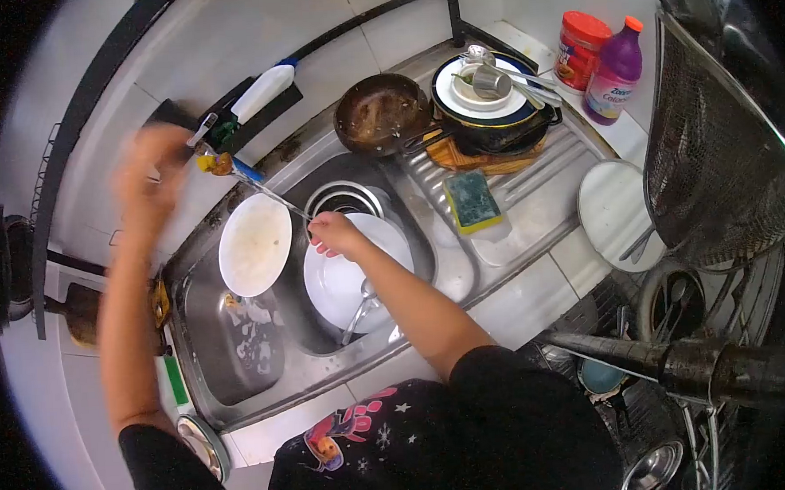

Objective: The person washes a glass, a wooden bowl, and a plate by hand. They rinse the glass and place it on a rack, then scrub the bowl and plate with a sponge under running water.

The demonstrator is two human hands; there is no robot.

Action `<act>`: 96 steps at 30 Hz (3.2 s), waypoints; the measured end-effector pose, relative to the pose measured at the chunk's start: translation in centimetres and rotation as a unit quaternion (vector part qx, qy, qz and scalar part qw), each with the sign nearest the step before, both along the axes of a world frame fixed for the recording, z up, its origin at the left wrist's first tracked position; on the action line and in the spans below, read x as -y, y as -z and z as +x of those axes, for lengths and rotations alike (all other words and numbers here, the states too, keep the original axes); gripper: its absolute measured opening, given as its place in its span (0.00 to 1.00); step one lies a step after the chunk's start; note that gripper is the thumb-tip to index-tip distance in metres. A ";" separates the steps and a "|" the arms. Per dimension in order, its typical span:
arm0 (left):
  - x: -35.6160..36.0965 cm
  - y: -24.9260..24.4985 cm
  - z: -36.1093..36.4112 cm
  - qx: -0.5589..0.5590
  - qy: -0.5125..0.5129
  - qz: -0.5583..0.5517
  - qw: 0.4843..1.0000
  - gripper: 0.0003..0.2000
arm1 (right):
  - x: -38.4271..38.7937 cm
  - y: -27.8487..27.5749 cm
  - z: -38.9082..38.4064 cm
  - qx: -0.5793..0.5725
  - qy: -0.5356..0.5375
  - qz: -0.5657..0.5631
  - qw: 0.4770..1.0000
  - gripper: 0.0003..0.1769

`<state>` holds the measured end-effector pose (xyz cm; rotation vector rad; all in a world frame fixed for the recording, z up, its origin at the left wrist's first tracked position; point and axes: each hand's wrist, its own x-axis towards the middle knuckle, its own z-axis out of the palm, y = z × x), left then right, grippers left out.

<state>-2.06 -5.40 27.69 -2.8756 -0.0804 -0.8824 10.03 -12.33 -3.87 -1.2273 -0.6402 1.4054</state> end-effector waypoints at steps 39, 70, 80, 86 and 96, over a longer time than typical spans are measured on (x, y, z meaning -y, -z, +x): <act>-5.6 26.5 -1.2 0.371 -0.034 -0.853 0.365 0.24 | -5.5 -0.5 3.9 -0.336 0.171 0.103 0.920 0.35; -8.0 25.0 -0.9 0.214 -0.068 -0.906 0.358 0.26 | 0.9 -10.9 3.6 0.297 -0.028 0.195 0.934 0.24; -2.1 26.5 -4.9 0.223 -0.106 -0.896 0.370 0.25 | 4.2 -9.8 -1.1 0.689 -0.175 0.217 0.669 0.19; 2.6 26.7 -6.5 0.233 -0.181 -0.831 0.471 0.34 | 3.8 -9.3 -2.2 0.771 -0.215 0.221 0.557 0.15; 7.2 29.4 -5.3 0.457 -0.181 -0.651 0.579 0.42 | 5.8 -9.2 -4.1 0.750 -0.180 0.275 0.574 0.25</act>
